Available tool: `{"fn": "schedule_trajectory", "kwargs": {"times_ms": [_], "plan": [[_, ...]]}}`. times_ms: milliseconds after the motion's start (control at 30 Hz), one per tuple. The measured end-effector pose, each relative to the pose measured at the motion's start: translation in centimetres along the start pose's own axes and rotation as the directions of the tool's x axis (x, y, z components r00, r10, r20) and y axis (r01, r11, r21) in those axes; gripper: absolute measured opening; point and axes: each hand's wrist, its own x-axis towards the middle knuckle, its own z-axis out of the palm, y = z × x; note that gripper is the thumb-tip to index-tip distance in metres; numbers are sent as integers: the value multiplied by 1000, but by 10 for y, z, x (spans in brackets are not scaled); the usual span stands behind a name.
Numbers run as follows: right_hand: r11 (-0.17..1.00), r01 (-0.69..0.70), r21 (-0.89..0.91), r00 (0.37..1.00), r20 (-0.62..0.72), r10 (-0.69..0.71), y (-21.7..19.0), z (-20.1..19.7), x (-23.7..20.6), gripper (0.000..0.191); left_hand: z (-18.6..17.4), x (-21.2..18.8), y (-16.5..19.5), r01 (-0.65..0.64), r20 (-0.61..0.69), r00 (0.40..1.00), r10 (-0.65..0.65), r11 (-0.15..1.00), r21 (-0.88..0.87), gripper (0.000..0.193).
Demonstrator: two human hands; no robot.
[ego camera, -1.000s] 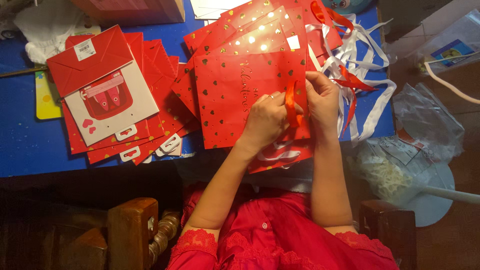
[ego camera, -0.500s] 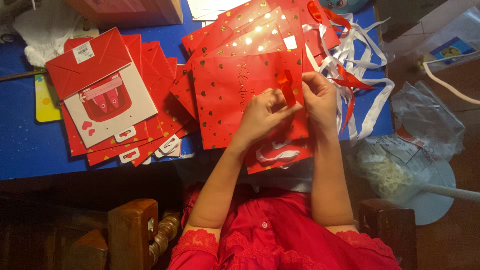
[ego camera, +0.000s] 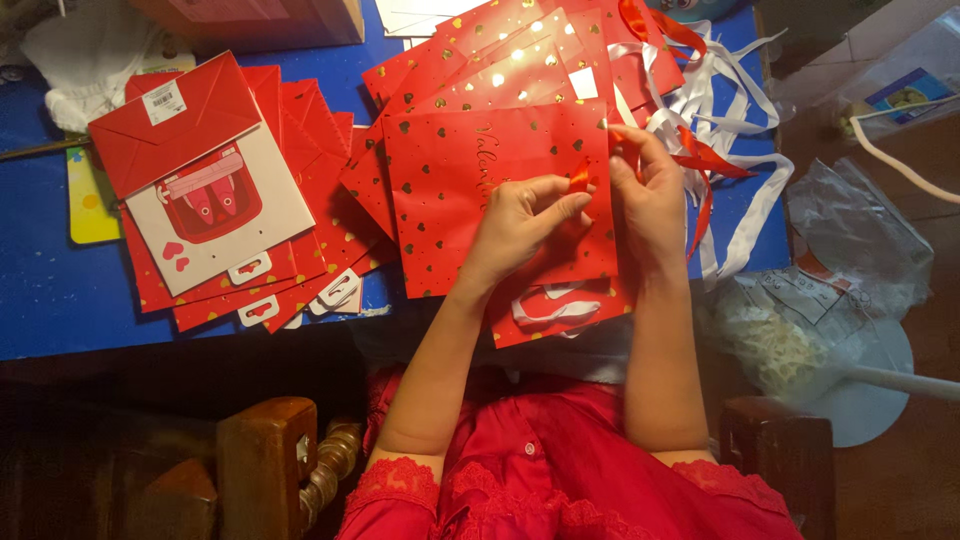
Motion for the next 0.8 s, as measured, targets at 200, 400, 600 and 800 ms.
{"fn": "schedule_trajectory", "kwargs": {"times_ms": [200, 400, 600, 800], "plan": [[992, -56, -114, 995, 76, 65, 0, -8, -1, 25, 3, 0, 3, 99, -60, 993, -99, 995, -10, 40], [986, -145, -79, 986, 75, 151, 2, -12, -4, 13, 3, -1, 0, 114, -64, 991, -119, 990, -83, 34], [999, -35, 42, 999, -26, 36, 7, -3, -3, 3, 4, -2, 1, 143, -64, 987, -145, 989, -40, 28], [998, -68, -2, 998, -15, 68, -4, -6, -9, 18, -1, -4, 10, 10, -117, 993, 2, 995, 104, 43]]}}
